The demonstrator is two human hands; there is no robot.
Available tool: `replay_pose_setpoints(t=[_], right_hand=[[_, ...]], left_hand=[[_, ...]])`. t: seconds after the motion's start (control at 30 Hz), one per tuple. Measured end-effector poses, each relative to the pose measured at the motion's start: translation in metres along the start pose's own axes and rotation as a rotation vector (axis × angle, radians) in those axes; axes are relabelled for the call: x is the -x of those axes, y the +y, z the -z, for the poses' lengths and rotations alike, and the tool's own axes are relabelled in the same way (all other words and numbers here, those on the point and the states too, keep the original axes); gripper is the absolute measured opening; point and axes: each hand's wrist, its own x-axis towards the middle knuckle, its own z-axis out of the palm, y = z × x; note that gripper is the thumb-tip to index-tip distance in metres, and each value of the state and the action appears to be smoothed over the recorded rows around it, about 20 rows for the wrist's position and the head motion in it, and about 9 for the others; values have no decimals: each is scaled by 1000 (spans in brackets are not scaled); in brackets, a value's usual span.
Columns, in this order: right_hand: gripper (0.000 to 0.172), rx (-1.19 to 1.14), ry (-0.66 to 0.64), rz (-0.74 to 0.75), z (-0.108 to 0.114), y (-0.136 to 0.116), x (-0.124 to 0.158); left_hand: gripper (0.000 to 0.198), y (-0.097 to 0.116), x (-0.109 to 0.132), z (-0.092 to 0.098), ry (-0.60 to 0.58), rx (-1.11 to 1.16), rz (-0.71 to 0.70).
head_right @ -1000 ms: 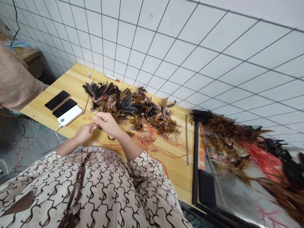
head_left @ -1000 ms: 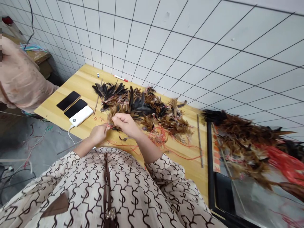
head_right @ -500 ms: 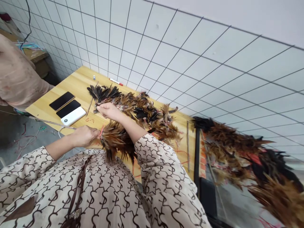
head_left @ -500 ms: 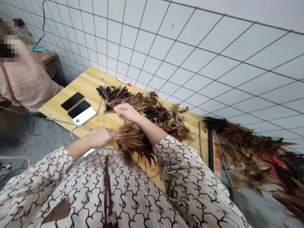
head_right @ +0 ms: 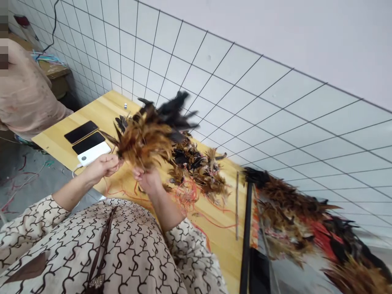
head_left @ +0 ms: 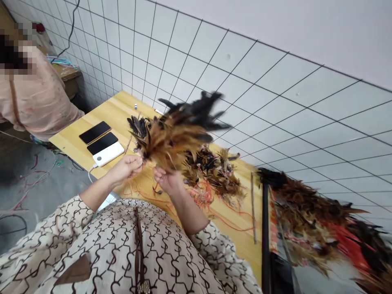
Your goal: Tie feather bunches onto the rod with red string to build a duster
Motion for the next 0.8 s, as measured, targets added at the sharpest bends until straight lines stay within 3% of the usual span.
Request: replay_pose_setpoints(t=[0.17, 0.37, 0.57, 0.8], right_hand=[[49, -37, 121, 50, -27, 26, -2], [51, 136, 204, 138, -39, 31, 3], [49, 251, 226, 207, -39, 33, 8], [52, 152, 236, 149, -37, 26, 10]], left_hand=[[42, -31, -15, -2, 273, 111, 134], [31, -33, -16, -6, 417, 50, 285], [30, -34, -17, -6, 432, 37, 277], [31, -40, -18, 5, 326, 83, 268]])
